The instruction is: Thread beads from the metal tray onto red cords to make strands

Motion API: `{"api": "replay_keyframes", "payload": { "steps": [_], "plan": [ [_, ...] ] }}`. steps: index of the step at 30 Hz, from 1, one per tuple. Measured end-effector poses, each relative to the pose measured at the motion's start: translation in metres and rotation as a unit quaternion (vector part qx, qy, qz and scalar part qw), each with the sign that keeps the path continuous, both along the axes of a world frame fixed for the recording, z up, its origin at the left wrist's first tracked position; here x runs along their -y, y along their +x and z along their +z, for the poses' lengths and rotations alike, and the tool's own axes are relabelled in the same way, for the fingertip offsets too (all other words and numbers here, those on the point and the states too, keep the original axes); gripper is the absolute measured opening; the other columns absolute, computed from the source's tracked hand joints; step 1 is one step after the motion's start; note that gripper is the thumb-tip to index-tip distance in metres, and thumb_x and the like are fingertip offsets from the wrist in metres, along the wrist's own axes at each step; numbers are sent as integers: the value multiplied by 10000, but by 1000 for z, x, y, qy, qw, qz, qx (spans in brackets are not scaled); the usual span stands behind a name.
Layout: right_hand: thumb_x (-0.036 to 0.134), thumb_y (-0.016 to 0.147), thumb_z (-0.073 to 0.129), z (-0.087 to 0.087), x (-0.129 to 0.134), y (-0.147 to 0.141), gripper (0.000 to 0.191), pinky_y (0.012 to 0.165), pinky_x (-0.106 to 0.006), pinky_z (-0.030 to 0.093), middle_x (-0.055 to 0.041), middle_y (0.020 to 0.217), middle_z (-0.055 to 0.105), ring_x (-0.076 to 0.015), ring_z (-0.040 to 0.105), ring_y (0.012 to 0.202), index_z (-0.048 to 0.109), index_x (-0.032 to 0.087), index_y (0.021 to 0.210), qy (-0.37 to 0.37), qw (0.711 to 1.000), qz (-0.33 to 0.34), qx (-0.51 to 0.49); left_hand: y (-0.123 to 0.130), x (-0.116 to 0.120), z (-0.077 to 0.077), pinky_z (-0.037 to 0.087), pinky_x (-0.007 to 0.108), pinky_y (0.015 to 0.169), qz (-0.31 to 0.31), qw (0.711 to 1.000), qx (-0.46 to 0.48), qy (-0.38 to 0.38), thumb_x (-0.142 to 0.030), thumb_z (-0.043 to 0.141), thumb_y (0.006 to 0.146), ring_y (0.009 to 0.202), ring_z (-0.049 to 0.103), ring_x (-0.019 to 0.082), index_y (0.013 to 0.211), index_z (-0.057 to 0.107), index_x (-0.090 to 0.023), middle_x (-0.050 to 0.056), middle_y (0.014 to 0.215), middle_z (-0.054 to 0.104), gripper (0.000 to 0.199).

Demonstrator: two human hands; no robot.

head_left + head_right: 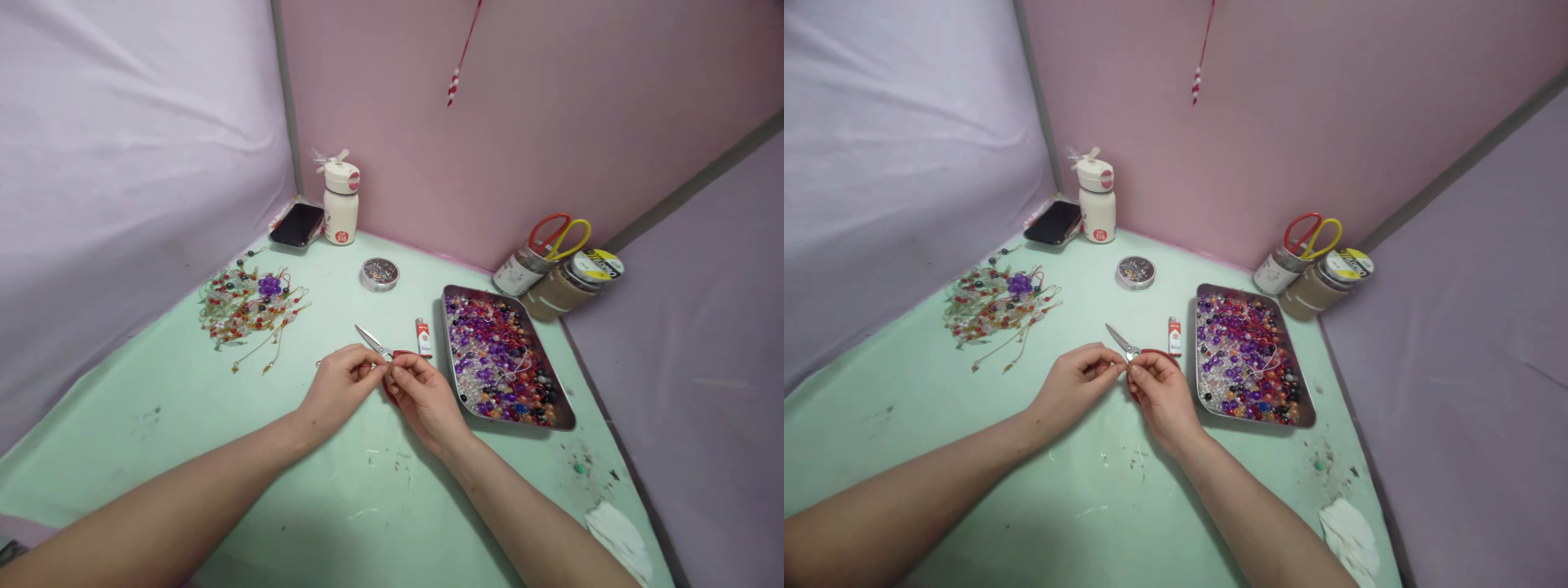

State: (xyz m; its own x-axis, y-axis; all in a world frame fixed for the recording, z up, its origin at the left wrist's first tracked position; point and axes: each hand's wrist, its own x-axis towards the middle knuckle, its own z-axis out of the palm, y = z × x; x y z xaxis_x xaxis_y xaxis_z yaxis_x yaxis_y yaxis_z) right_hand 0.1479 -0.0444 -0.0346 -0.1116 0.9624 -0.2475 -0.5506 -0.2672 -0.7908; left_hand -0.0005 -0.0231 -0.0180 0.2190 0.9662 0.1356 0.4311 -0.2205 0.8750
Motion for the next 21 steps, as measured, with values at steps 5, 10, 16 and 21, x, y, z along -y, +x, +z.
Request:
{"api": "replay_keyframes", "payload": {
  "steps": [5,10,16,21],
  "plan": [
    [240,687,767,-1,0,0,169,612,-235,333,38,647,538,-78,441,594,639,187,783,6,1000,-2,-1,0,0,-2,344,218,562,-1,1000,4,-1,-270,574,795,560,433,95,786,687,-183,-39,601,482,143],
    [249,677,772,0,0,0,182,617,-237,333,40,646,537,-76,441,592,638,188,784,5,1000,-1,5,-1,1,-5,352,218,583,-5,1000,0,0,-263,571,800,572,444,94,791,687,-186,-40,604,481,139],
    [254,668,778,-1,0,0,193,626,-244,340,41,633,544,-82,448,589,638,189,785,0,1000,-1,10,1,0,-2,354,218,576,-4,1000,-2,-5,-251,564,793,568,445,96,778,678,-177,-37,602,484,137],
    [260,667,778,0,0,-1,194,624,-241,337,37,636,552,-83,450,596,644,185,785,-3,1000,-2,17,1,1,-2,364,220,590,-10,1000,-3,-3,-253,558,800,582,459,102,777,677,-180,-31,613,505,142]
  ]
}}
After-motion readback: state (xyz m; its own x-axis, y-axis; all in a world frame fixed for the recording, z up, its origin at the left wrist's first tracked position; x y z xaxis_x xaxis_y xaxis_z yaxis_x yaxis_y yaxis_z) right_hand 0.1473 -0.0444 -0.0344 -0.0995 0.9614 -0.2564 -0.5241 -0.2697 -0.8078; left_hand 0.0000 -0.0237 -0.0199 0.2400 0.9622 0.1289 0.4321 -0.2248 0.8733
